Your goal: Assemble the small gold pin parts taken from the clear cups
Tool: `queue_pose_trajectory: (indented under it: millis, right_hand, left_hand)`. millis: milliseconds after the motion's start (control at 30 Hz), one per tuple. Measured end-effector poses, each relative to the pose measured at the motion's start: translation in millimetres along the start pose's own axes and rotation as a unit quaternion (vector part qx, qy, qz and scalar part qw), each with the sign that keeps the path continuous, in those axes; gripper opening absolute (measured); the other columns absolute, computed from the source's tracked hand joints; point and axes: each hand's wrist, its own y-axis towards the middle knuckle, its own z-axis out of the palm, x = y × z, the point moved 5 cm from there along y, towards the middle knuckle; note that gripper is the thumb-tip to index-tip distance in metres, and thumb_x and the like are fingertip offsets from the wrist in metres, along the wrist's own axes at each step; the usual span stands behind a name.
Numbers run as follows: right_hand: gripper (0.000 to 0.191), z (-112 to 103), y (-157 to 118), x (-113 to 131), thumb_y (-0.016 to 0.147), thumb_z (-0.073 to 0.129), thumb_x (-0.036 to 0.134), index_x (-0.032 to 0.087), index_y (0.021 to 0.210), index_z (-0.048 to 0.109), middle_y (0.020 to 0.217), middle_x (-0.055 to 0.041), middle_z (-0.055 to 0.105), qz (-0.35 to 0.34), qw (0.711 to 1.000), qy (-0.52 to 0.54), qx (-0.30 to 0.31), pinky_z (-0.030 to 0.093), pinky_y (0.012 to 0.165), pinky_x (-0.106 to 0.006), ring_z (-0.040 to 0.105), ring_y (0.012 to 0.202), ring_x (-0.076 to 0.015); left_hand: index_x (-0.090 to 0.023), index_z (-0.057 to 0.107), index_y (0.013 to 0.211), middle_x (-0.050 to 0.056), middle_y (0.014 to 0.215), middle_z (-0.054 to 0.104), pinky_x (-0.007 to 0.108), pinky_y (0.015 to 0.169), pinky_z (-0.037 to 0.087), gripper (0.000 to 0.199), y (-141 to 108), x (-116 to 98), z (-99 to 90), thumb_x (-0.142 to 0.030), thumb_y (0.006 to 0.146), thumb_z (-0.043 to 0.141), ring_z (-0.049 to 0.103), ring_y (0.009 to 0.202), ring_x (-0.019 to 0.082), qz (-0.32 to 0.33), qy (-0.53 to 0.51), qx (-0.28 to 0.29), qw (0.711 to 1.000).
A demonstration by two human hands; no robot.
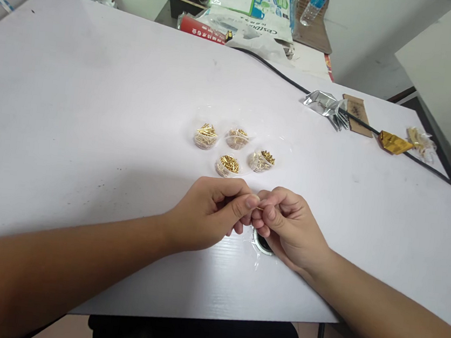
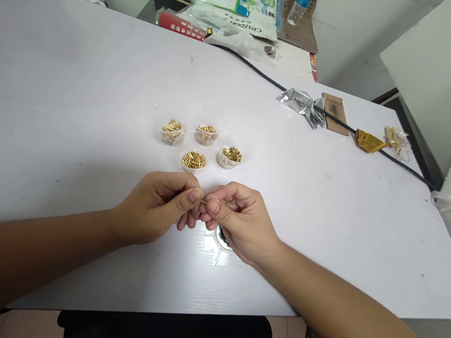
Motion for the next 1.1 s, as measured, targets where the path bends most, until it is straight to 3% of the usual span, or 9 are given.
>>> queue_pose_trajectory:
  millis: [267,500,667,900,1100]
  right_hand:
    - [0.008,0.7,0.0,-0.6,0.079,0.081,0.026,0.024,0.078,0.073,0.066,0.0041,0.069,-0.004,1.0,-0.004,0.0,0.053,0.054,-0.021,0.059,0.053,-0.006]
    - [0.009,2.4,0.5,0.7,0.078,0.082,0.026,0.024,0.076,0.073,0.066,0.004,0.069,-0.005,1.0,-0.011,-0.002,0.052,0.052,-0.021,0.059,0.052,-0.0066]
    - [0.014,1.3,1.1,0.7,0.075,0.084,0.027,0.023,0.073,0.071,0.064,0.0036,0.069,0.007,1.0,-0.016,-0.016,0.052,0.052,-0.022,0.059,0.051,-0.0077]
    - [0.012,3.1,1.3,-1.2,0.079,0.081,0.024,0.023,0.074,0.07,0.066,0.0046,0.069,0.009,1.0,0.0,0.016,0.052,0.055,-0.022,0.06,0.054,-0.0067]
    - [0.018,2.8,1.7,-1.4,0.076,0.083,0.028,0.022,0.072,0.067,0.064,0.0053,0.066,0.018,1.0,-0.01,0.002,0.054,0.056,-0.025,0.059,0.053,-0.0076]
  left_hand:
    - [-0.013,0.059,0.07,-0.001,0.061,0.063,0.013,0.046,0.047,0.028,0.0,-2.5,0.7,-0.03,0.09,0.066,0.057,0.054,0.006,0.028,0.0,0.005,1.0]
    - [-0.013,0.059,0.069,0.0,0.06,0.063,0.014,0.045,0.046,0.032,0.5,-3.5,0.5,-0.036,0.091,0.064,0.057,0.054,0.006,0.04,0.01,0.006,0.999]
    - [-0.014,0.059,0.067,0.0,0.057,0.062,0.016,0.044,0.047,0.039,1.5,-5.3,0.5,-0.045,0.091,0.062,0.057,0.051,0.007,0.033,0.025,-0.002,0.999]
    - [-0.014,0.06,0.066,-0.002,0.056,0.062,0.014,0.047,0.049,0.032,1.0,-6.0,0.1,-0.036,0.087,0.07,0.055,0.049,0.005,0.027,0.024,-0.005,0.999]
    - [-0.015,0.06,0.068,0.001,0.061,0.067,0.017,0.05,0.052,0.034,0.6,-3.8,-0.3,-0.04,0.089,0.066,0.059,0.052,0.008,0.029,0.045,-0.005,0.999]
